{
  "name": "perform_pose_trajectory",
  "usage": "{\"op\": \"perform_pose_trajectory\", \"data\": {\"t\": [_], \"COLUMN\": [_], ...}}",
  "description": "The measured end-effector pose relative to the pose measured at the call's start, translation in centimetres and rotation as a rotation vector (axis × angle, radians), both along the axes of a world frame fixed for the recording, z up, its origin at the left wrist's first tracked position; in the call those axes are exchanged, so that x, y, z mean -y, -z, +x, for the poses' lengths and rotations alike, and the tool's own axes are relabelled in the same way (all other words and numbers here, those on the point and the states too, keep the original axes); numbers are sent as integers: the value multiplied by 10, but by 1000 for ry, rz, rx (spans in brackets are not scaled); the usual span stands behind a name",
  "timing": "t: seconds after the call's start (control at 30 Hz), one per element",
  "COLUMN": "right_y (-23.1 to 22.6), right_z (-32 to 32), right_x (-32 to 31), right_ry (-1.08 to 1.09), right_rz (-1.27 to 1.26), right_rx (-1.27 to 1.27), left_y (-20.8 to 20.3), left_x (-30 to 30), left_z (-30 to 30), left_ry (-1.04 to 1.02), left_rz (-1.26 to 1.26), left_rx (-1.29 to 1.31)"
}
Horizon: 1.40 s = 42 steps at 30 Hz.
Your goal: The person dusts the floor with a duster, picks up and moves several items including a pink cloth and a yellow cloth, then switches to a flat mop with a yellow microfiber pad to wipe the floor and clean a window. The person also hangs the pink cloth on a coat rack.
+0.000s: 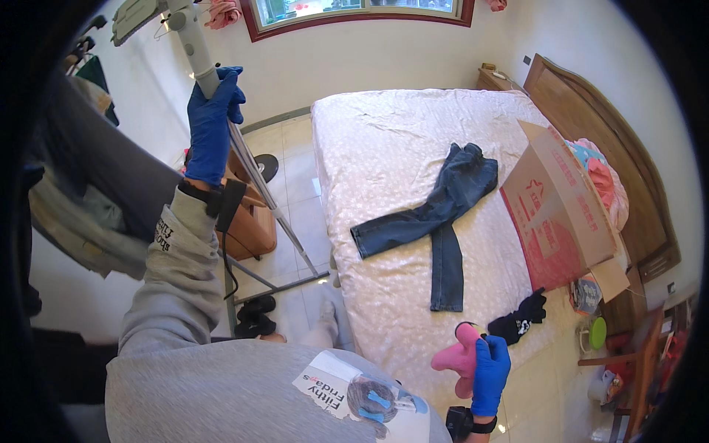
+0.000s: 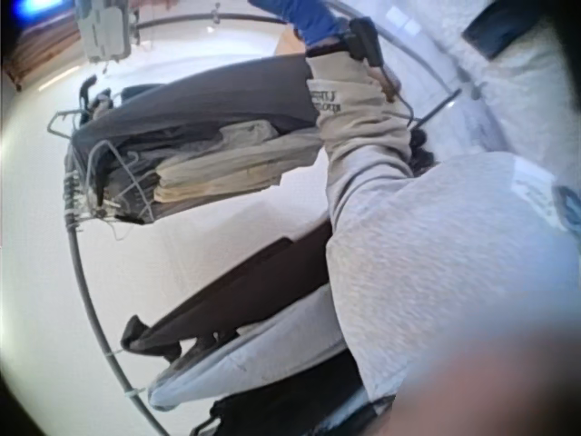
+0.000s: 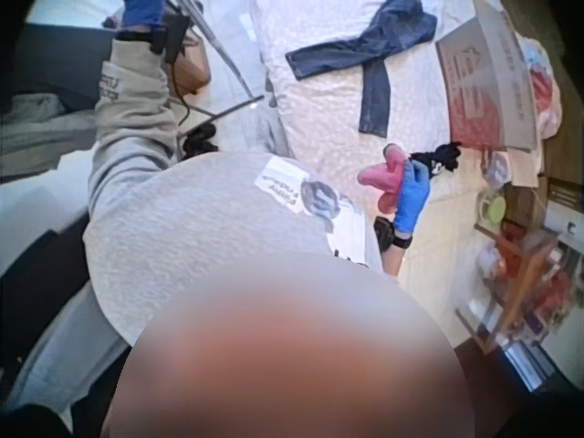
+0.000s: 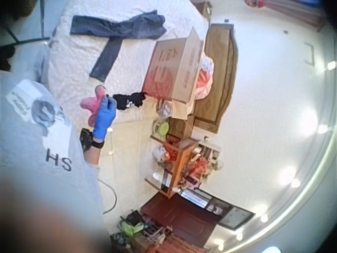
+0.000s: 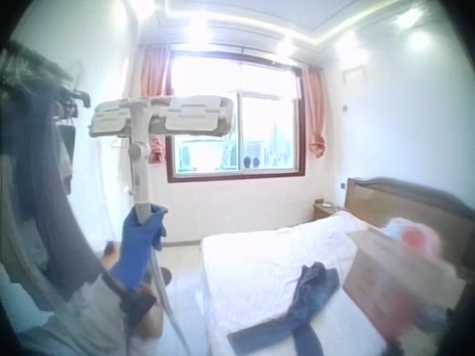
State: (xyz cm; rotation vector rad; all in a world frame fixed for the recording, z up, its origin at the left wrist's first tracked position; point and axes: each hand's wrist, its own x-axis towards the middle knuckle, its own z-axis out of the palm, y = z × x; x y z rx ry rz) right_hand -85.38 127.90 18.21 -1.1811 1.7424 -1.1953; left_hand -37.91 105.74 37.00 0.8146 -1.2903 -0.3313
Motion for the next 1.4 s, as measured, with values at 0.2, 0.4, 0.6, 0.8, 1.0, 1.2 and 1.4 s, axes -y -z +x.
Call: {"op": "perform_pose_trajectory", "data": {"t": [0.2,0.4,0.6,0.8,1.0,1.2,1.4], "right_y": [17,9,-17,-25,-22,-12,1], "right_z": [58,144,194,217,242,269,347], "right_x": [100,216,291,349,411,470,562], "right_ry": [63,-91,-160,-188,-318,-232,-184], "right_rz": [-41,-47,-30,-92,-30,-26,22], "right_rx": [-83,-33,38,176,96,116,124], "left_y": [14,13,11,-11,-16,3,28], "left_x": [82,141,188,229,275,343,430], "left_z": [96,180,211,213,241,294,370], "left_ry": [-19,-123,-208,-231,-259,-301,-250], "left_rz": [22,76,49,-27,-60,-62,-11], "left_rx": [-18,-83,-102,-63,-47,-63,-151]}}
